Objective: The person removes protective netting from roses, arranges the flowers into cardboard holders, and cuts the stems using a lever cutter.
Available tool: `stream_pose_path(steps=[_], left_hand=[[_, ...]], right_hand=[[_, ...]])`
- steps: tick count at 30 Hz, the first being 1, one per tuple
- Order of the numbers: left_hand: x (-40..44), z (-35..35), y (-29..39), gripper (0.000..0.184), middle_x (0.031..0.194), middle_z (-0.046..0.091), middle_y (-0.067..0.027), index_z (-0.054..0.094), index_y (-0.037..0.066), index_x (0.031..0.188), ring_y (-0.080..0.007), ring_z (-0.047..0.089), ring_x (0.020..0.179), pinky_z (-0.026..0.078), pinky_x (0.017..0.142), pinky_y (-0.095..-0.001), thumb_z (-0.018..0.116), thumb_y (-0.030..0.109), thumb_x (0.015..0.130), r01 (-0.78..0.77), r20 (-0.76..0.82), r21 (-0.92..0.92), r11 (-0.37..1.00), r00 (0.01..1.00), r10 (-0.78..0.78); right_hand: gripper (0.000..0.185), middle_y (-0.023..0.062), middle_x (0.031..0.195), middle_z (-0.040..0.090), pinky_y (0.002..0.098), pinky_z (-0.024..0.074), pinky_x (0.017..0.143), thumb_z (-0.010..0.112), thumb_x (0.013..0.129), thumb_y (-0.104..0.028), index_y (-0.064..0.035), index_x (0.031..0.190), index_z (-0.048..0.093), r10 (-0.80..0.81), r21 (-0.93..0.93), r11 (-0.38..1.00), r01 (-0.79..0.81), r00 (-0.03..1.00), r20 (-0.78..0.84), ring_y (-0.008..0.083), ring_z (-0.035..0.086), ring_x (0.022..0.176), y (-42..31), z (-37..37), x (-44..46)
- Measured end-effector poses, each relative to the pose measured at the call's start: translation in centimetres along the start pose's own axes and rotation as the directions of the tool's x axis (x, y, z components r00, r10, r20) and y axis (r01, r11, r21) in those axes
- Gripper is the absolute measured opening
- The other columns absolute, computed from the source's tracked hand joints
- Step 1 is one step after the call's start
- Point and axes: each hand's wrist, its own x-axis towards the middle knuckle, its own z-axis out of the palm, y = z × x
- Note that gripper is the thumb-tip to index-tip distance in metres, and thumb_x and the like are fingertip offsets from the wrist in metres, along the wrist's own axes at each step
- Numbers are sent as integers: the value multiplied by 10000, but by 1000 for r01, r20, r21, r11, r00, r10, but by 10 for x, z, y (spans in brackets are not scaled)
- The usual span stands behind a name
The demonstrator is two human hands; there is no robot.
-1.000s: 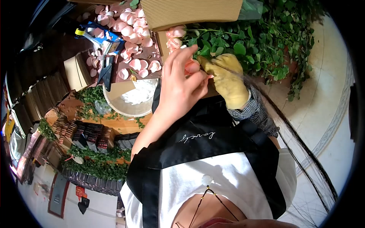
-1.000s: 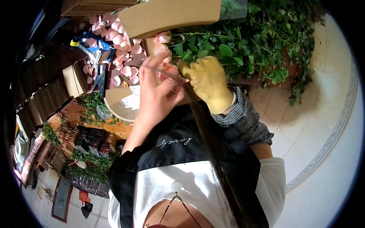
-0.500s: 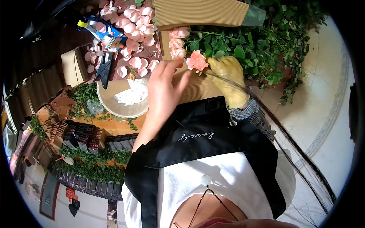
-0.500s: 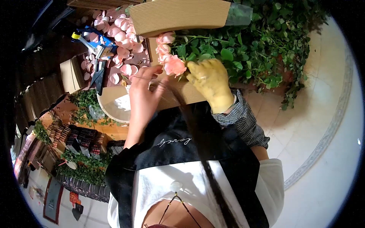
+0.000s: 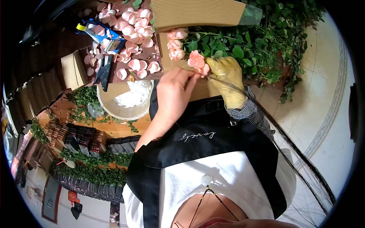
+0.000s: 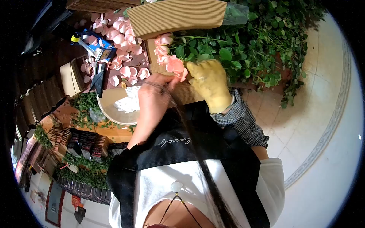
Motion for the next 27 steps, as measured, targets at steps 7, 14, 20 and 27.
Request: stream_pose_path(steps=[7,14,20,27], left_hand=[[1,-20,7,150,699,607,-71,654,36,759,-205,585,627,459,583,-330,784,75,824,166,-279,-84,983,943,-183],[22,-41,11,447,1163,571,-143,645,49,1092,-326,537,1083,460,911,-440,860,180,723,-38,-9,141,989,999,40],[31,-7,8,323,1205,596,-110,711,112,1020,-326,558,1071,472,910,-433,843,115,725,-80,44,43,996,996,78],[23,0,3,165,1192,604,-135,727,71,865,-341,553,1125,481,904,-449,822,96,733,-240,-31,4,971,970,240]], right_hand=[[234,50,694,620,420,485,672,752,734,-155,-123,934,635,-17,-24,1000,16,999,-48,276,624,713,-5,-5,3],[264,38,687,612,404,484,664,752,717,-138,-114,953,634,-42,-32,999,40,998,-55,259,626,705,-2,0,3],[225,44,666,613,399,497,656,701,694,-81,-101,905,626,-83,-8,997,83,995,-53,256,633,696,-2,-7,4],[219,86,667,627,444,494,627,653,697,-30,-104,901,625,-64,-48,997,68,995,74,302,638,676,4,2,6]])
